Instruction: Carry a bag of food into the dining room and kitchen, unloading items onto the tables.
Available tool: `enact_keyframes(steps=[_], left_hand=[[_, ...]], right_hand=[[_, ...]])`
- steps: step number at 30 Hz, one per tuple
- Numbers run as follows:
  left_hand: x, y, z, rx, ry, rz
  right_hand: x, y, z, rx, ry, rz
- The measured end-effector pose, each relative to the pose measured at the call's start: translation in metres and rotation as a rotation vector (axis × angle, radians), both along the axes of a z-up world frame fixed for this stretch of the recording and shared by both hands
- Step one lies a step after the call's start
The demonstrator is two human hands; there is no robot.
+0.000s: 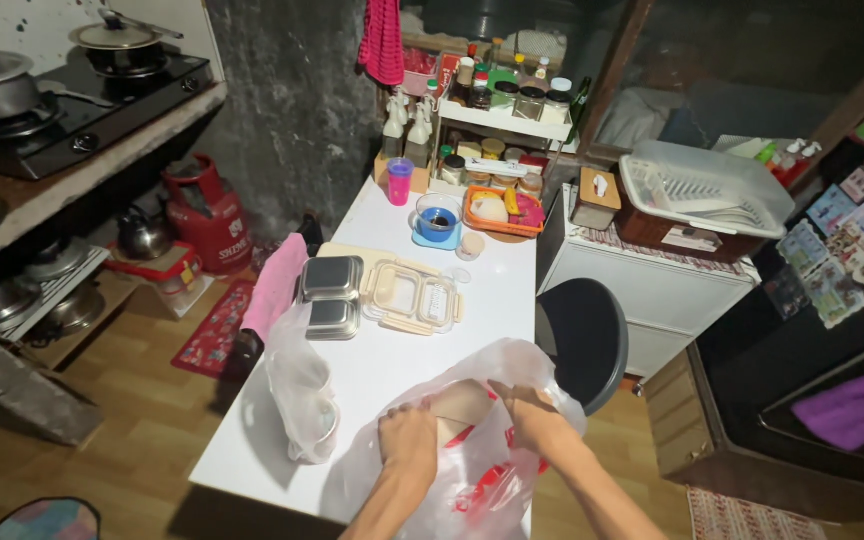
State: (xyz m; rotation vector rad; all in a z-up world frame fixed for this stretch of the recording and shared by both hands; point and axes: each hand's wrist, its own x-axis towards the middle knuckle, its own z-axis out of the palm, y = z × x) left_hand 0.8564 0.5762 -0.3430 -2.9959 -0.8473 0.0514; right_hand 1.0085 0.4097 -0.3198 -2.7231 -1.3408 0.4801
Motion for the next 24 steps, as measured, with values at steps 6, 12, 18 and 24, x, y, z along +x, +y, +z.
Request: enact_keyframes(steps=[6,12,18,24], left_hand=[[0.026,-0.024,0.010,-0.188,-0.401,-0.039],[0.053,-0.049,-0.087,-0.184,-0.165,-0.083],[0.028,-0.041,-0.109,-0.743,0.067,-0.235],[0.029,0.017,-0.145,-1.039,-0.042,-0.080]], right_hand=[[-0.008,0.006,0.041,-0.005,0.051,0.032],[-0.018,0.010,0.053,-0.036,0.074,0.031],[-0.016,0.020,0.048,-0.019,0.105,0.019],[-0.034,0.040,0.076,0.167,0.144,0.035]])
